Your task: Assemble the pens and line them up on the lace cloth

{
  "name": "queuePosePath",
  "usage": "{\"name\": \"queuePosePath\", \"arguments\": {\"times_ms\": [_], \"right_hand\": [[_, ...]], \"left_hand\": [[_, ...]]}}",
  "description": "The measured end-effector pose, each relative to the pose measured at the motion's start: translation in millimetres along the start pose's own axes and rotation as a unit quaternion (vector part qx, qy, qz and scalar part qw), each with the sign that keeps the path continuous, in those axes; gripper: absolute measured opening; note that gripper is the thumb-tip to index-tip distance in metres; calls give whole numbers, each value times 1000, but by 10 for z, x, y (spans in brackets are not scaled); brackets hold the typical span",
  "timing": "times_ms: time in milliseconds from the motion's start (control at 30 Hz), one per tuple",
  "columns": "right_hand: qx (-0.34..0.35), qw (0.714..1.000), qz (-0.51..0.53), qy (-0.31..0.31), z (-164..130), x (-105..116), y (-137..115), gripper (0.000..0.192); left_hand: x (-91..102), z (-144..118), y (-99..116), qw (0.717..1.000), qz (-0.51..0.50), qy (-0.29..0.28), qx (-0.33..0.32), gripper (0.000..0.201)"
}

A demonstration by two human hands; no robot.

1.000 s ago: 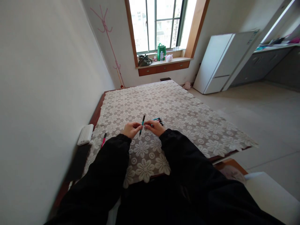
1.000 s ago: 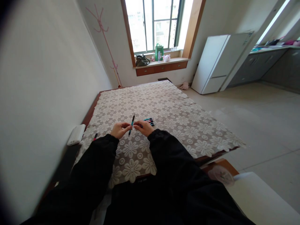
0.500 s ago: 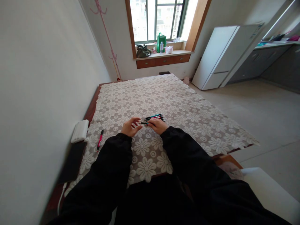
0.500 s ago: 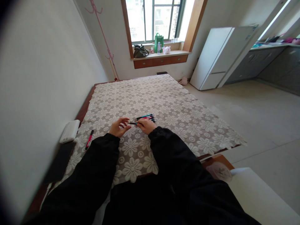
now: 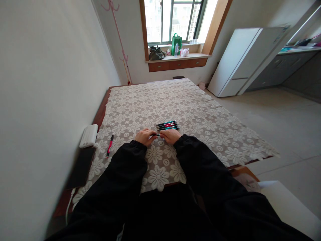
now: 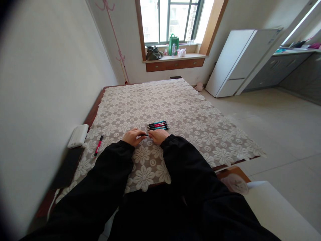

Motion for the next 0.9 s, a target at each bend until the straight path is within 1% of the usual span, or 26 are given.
{"name": "queuePosePath", "arguments": {"times_ms": [100, 233, 333, 400, 533, 667, 900], "right_hand": [[-4, 999, -28, -14, -7, 18, -27, 28], [-5, 999, -51, -6, 7, -28, -26, 26], [4, 998, -57, 0, 19, -68, -34, 22], [17, 998, -55, 3, 26, -85, -45, 20], [46, 997, -40, 39, 42, -121, -31, 20], [72, 994, -11, 86, 55, -173, 25, 19], [79, 991, 10, 111, 31, -166, 16, 27]], "left_hand": [[2, 1, 11, 1000, 1, -8, 18, 25], [43, 6, 64, 999, 10, -20, 36, 25], [79, 10, 109, 998, 16, -44, 34, 24], [95, 11, 128, 998, 23, -56, 32, 28], [107, 6, 129, 997, 20, -55, 47, 47], [102, 4, 106, 995, 3, -52, 82, 48], [93, 4, 87, 992, 14, -61, 107, 49]]}}
Point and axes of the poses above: each hand's wrist, its own z-axis towards the middle knuckle, its own x-axis out of the back of the hand, y = z × x, the point moved 1 cm from there along z, towards the middle knuckle, and after that the axes turned 2 degrees about x, right-handed, at the moved point
